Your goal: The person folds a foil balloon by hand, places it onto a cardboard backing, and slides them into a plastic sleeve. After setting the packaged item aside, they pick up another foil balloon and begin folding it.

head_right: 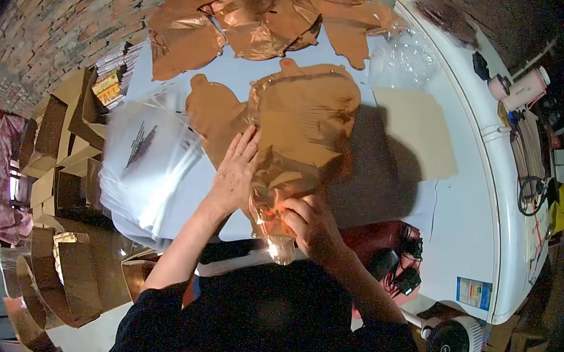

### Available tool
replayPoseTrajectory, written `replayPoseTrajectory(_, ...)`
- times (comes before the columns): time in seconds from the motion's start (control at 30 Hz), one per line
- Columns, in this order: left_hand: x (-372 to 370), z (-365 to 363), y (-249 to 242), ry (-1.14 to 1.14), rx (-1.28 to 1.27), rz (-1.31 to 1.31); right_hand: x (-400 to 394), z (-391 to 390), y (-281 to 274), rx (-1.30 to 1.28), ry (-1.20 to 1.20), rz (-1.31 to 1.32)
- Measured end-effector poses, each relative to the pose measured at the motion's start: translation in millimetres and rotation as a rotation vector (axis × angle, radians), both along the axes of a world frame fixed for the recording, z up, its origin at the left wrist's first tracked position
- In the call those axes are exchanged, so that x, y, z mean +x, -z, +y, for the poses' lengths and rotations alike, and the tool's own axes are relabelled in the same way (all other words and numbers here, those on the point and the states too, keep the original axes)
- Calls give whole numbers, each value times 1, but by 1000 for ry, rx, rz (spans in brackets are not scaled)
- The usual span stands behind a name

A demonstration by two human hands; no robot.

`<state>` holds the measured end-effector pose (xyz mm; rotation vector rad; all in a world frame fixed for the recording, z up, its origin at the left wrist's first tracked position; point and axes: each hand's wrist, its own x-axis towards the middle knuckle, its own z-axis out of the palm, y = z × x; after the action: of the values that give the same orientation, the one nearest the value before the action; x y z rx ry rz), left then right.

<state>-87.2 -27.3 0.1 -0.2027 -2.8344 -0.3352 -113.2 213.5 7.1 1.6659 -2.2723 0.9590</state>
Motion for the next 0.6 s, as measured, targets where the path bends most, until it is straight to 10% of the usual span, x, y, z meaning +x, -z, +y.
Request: replayPoseTrajectory(0.6, -8, -4, 12, -122, 834, 154, -18, -4, -15, 99, -64, -12)
